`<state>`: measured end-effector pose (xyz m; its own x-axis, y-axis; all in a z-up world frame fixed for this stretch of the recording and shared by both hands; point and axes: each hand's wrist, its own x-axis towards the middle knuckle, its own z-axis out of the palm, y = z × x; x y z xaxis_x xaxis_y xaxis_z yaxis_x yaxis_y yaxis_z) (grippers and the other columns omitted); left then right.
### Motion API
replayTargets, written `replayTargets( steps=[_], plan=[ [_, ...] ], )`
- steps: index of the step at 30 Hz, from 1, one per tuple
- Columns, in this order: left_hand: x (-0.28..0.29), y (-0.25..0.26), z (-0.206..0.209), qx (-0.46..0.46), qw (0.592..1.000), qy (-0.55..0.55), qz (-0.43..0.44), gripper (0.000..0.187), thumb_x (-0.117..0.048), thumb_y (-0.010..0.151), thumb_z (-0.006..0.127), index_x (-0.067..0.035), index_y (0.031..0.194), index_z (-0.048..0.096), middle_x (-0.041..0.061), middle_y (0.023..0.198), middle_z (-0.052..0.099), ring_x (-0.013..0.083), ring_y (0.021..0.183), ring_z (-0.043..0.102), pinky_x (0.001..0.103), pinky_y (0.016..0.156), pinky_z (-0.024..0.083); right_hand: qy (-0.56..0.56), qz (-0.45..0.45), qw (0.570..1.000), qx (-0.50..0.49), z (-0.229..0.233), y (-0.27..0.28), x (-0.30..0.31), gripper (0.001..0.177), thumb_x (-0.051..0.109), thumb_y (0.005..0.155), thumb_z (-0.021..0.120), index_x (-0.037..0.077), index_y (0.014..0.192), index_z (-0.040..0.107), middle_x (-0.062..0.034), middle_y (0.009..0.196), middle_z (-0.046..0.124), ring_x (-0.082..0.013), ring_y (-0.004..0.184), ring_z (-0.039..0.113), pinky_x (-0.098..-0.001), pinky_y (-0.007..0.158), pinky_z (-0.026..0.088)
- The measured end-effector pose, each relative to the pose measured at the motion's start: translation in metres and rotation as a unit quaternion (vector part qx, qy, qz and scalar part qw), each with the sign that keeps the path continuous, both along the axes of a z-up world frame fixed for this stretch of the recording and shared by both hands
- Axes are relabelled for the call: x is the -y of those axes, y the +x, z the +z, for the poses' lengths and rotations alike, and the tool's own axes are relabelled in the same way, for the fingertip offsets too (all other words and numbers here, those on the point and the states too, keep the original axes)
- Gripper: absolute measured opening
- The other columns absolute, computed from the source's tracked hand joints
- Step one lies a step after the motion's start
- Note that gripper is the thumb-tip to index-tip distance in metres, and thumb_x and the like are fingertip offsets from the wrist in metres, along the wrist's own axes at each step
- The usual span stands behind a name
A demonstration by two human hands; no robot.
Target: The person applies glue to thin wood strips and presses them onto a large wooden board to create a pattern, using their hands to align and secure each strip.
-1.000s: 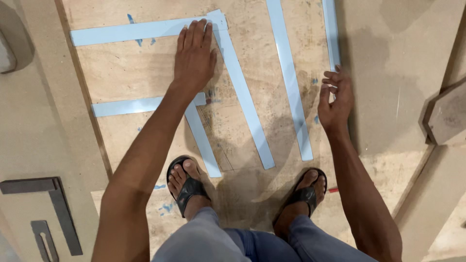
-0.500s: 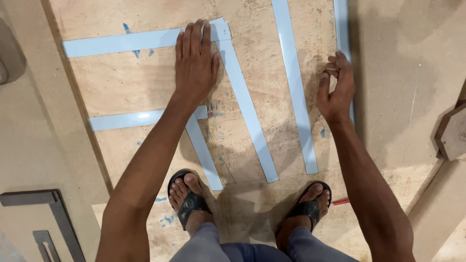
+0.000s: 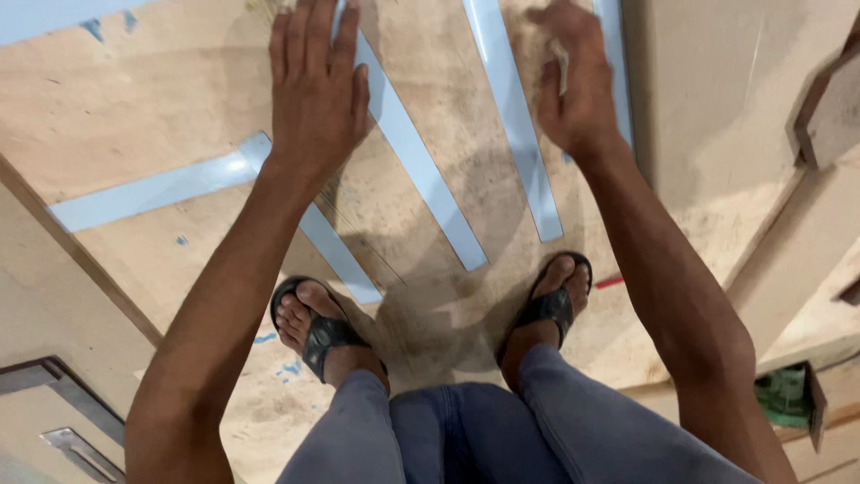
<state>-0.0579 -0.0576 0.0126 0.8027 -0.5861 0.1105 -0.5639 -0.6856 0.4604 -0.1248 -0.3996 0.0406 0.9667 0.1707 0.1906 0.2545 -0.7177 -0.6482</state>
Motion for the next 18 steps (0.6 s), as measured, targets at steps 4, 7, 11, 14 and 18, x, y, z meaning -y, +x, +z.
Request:
replayTargets(
  steps=[4,7,11,14,18],
  plan=[
    [0.016,-0.025,0.005,0.027,0.999,-0.003,-0.023,0.044,-0.009,0.113,0.060,0.006,0.152,0.045,0.022,0.166,0.033,0.0391,0.156,0.030,0.058,0.131,0.020,-0.078,0.053,0.995,-0.023,0.020,-0.044,-0.018,0.047,-0.007,0.097,0.051,0.004,0.143,0.053,-0.0183,0.144,0.058,-0.0391,0.134,0.052,-0.0512,0.117,0.036],
    [0.013,-0.037,0.011,0.024,1.000,-0.008,-0.016,0.044,-0.008,0.111,0.060,0.006,0.152,0.048,0.022,0.163,0.038,0.0384,0.154,0.032,0.057,0.130,0.022,-0.128,0.070,0.989,-0.007,0.036,-0.078,-0.030,0.048,-0.008,0.097,0.054,0.001,0.144,0.051,-0.0200,0.135,0.063,-0.0348,0.131,0.055,-0.0515,0.116,0.035],
    [0.000,-0.059,0.019,0.013,1.000,-0.028,0.000,0.044,-0.005,0.108,0.062,0.003,0.150,0.051,0.021,0.160,0.041,0.0378,0.152,0.035,0.056,0.128,0.024,-0.106,0.046,0.993,-0.018,0.053,-0.116,-0.025,0.050,-0.005,0.099,0.062,-0.004,0.147,0.048,-0.0128,0.107,0.070,-0.0334,0.120,0.056,-0.0522,0.113,0.037],
    [-0.010,-0.076,0.023,0.005,0.999,-0.033,0.015,0.049,-0.002,0.103,0.063,0.004,0.149,0.051,0.020,0.158,0.042,0.0383,0.151,0.036,0.056,0.127,0.027,-0.084,0.027,0.996,-0.009,0.056,-0.129,-0.021,0.050,-0.005,0.100,0.063,-0.002,0.148,0.047,-0.0105,0.104,0.074,-0.0325,0.115,0.057,-0.0492,0.109,0.039],
    [-0.023,-0.111,0.027,-0.037,0.999,-0.014,-0.020,0.048,-0.003,0.102,0.063,0.001,0.149,0.051,0.019,0.160,0.041,0.0368,0.153,0.033,0.053,0.130,0.026,-0.049,0.013,0.999,-0.009,0.052,-0.138,-0.021,0.050,-0.006,0.103,0.060,-0.002,0.151,0.045,-0.0112,0.110,0.075,-0.0315,0.112,0.059,-0.0460,0.105,0.043]
  ],
)
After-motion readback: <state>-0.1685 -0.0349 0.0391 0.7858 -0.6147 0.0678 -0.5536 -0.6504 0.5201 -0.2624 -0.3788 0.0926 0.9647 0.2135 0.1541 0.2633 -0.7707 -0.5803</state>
